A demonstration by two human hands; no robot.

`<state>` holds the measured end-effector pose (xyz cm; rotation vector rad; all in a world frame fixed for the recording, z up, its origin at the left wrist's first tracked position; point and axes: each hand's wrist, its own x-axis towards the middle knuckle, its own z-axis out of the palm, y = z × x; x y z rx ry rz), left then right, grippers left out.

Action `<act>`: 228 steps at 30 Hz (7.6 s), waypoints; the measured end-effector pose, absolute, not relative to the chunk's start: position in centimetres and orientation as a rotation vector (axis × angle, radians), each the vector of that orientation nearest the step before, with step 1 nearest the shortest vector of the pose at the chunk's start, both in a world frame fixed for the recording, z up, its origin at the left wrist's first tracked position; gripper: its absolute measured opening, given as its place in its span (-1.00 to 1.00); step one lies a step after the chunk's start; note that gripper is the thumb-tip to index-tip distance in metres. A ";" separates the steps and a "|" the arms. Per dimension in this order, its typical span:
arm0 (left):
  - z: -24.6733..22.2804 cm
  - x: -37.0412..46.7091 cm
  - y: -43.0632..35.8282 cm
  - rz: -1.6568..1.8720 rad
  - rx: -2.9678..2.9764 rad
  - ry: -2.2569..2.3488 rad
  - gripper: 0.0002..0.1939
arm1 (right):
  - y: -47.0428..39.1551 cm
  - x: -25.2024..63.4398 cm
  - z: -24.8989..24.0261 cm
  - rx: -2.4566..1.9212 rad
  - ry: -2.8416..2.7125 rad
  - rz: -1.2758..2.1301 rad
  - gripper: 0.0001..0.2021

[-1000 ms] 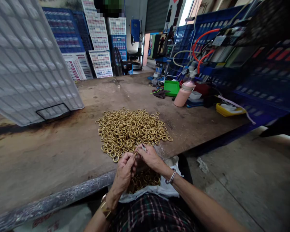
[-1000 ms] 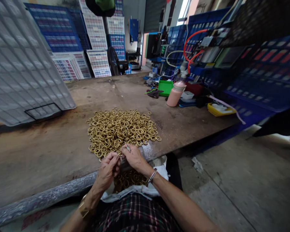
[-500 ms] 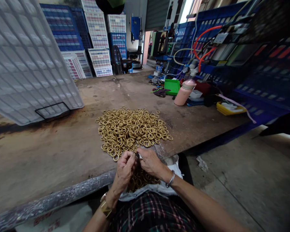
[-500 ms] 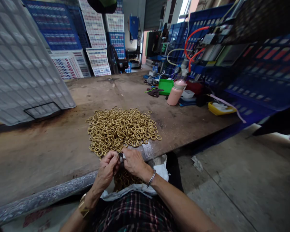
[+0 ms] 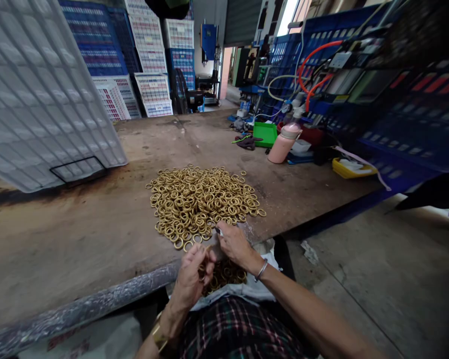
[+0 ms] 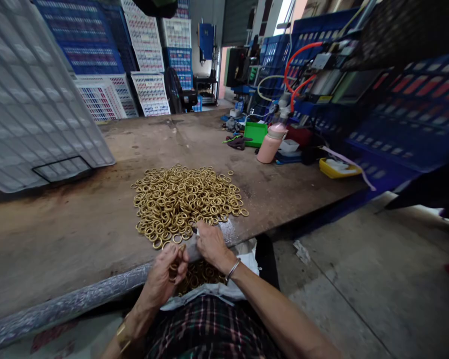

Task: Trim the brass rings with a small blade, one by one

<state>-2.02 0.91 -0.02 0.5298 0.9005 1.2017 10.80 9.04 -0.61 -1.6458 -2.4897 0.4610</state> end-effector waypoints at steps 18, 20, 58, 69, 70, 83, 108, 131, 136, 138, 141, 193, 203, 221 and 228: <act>-0.8 -3.3 2.3 1.245 0.180 0.844 -0.69 | 10.3 10.7 -0.9 -1.720 -2.462 0.398 -0.73; -0.8 -3.2 2.5 1.263 0.154 0.838 -0.67 | 10.3 11.4 -0.7 -1.758 -2.421 0.383 -0.74; -2.9 -3.1 4.4 1.410 1.300 1.376 -0.79 | 8.8 10.0 0.8 -1.333 -1.344 1.667 -0.90; 0.7 -1.9 3.3 1.214 1.098 1.375 -0.77 | 7.6 10.3 0.8 -1.202 -1.592 1.465 -0.83; 0.8 -1.8 3.2 1.190 1.062 1.355 -0.77 | 7.7 10.5 0.7 -1.207 -1.612 1.463 -0.80; 0.0 -1.5 2.3 1.059 0.827 1.145 -0.76 | 7.6 11.3 0.4 -1.163 -1.696 1.474 -0.75; -0.5 -1.4 2.5 1.120 0.883 1.208 -0.68 | 7.0 11.4 0.1 -1.379 -2.570 0.647 -0.72; -0.9 -3.0 0.1 1.160 0.197 0.799 -0.74 | 10.0 7.6 -0.7 -1.736 -2.442 0.432 -0.81; -0.9 -3.5 0.7 1.207 0.032 0.788 -0.81 | 10.6 7.9 -0.6 -1.744 -2.401 0.485 -0.81; -0.8 -3.6 1.0 1.217 0.005 0.814 -0.81 | 10.7 8.2 -0.8 -1.761 -2.382 0.489 -0.81; -0.7 -3.7 1.5 1.242 0.038 0.838 -0.78 | 11.0 8.8 -1.2 -1.742 -2.310 0.538 -0.84; -0.1 -1.9 2.2 1.174 0.975 1.321 -0.67 | 7.0 10.5 0.3 -1.461 -2.639 0.580 -0.70; 0.2 -1.3 -1.3 0.883 0.784 1.088 -0.68 | 8.1 10.9 0.1 -1.662 -2.597 0.496 -0.78; -4.8 -1.6 -1.5 1.032 -0.232 1.136 -0.88 | 9.8 9.3 -1.7 -1.653 -2.396 0.475 -0.80; -4.2 -1.7 -2.4 1.106 -0.207 1.178 -0.92 | 9.6 10.7 -2.4 -1.375 -2.090 0.744 -0.93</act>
